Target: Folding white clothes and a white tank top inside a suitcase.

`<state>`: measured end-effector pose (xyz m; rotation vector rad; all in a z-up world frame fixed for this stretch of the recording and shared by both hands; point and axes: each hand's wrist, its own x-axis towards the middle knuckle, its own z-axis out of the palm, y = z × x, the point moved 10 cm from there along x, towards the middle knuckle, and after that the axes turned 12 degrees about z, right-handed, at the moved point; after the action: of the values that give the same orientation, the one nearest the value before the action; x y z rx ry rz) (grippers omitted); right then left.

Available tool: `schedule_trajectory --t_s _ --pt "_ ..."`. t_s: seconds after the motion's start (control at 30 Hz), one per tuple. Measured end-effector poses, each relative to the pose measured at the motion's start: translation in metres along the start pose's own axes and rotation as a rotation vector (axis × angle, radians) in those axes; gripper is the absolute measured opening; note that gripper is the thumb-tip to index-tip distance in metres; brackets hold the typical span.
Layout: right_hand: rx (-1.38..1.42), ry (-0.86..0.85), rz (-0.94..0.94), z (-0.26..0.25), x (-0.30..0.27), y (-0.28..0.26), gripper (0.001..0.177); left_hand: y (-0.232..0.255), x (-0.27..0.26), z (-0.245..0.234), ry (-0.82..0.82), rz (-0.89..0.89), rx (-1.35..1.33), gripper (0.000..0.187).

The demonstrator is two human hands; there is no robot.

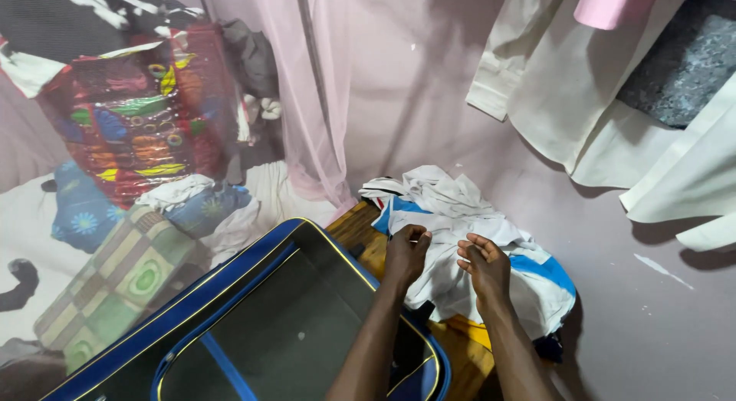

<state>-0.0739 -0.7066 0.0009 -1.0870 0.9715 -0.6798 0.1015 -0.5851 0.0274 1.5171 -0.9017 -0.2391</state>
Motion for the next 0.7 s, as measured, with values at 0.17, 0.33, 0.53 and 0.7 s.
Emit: schedule_trajectory --t_s 0.17,0.33,0.53,0.7 --pt "-0.064 0.031 0.028 -0.027 0.067 0.026 0.034 -0.063 0.024 0.049 -0.089 -0.085 0.090 0.034" --pt "-0.173 0.009 0.000 -0.037 0.121 0.054 0.038 -0.116 0.045 0.084 -0.122 -0.045 0.312 0.033" --pt "-1.117 0.046 -0.352 -0.018 0.149 0.063 0.049 -0.176 0.059 0.109 -0.237 -0.171 0.451 0.059" --pt "-1.466 -0.110 -0.143 0.013 0.147 0.064 0.045 -0.131 0.064 0.114 -0.399 -0.069 0.657 0.080"
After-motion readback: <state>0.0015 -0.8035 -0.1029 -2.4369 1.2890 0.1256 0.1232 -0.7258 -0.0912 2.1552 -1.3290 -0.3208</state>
